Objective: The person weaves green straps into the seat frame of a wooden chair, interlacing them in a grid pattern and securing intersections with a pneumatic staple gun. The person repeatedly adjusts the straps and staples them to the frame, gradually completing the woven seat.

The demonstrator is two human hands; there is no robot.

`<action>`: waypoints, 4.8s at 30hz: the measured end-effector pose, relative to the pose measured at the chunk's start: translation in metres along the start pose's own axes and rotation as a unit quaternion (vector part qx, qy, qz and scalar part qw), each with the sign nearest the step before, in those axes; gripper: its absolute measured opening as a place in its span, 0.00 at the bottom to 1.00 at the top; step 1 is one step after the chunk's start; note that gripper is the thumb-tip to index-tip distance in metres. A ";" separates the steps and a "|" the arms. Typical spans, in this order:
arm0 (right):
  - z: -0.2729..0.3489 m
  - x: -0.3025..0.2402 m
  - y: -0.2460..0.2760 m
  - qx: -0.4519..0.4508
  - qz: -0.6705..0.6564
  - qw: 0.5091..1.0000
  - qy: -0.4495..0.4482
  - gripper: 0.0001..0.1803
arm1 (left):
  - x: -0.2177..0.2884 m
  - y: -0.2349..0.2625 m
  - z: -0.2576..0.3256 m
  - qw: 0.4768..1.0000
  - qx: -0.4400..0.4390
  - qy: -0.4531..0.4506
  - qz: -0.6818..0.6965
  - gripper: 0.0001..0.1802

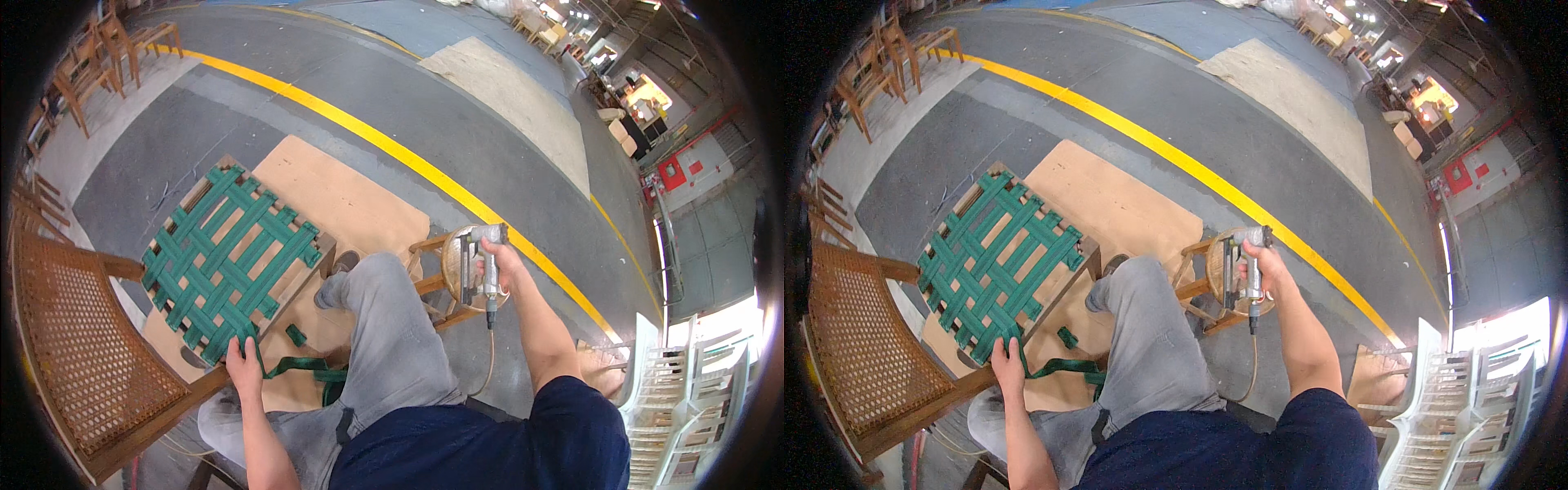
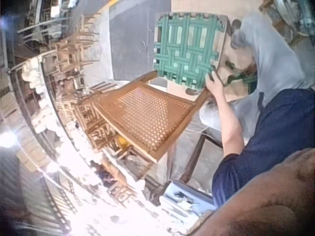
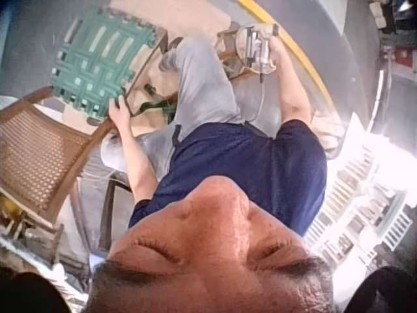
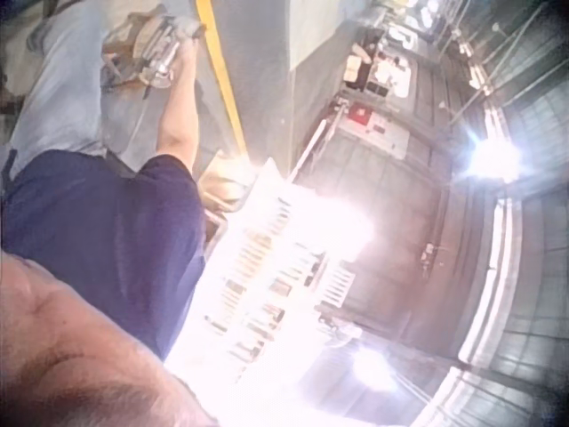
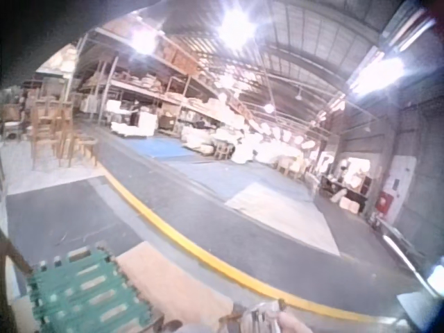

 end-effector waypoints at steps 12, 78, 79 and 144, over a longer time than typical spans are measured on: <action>-0.072 0.056 -0.003 0.111 0.333 0.936 0.021 0.39 | 0.017 0.002 0.055 0.905 0.061 0.260 0.332 0.16; 0.000 -0.017 -0.193 -0.059 0.327 0.864 0.379 0.30 | 0.128 -0.015 0.010 0.895 -0.039 0.270 0.354 0.27; -0.020 -0.023 -0.154 -0.001 0.272 0.881 0.388 0.31 | 0.129 -0.028 0.003 0.899 -0.048 0.255 0.352 0.30; -0.054 0.025 -0.534 -0.266 0.379 0.791 0.399 0.11 | 0.057 -0.103 -0.233 0.665 0.067 0.269 0.694 0.25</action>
Point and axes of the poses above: each hand's wrist, its own z-axis away from the middle knuckle, its own y-axis out of the back of the hand, x = y × z, the point moved 1 cm from there along -z, towards the middle knuckle, and after that the axes turned 1 degree about -y, right-handed, at the moved point
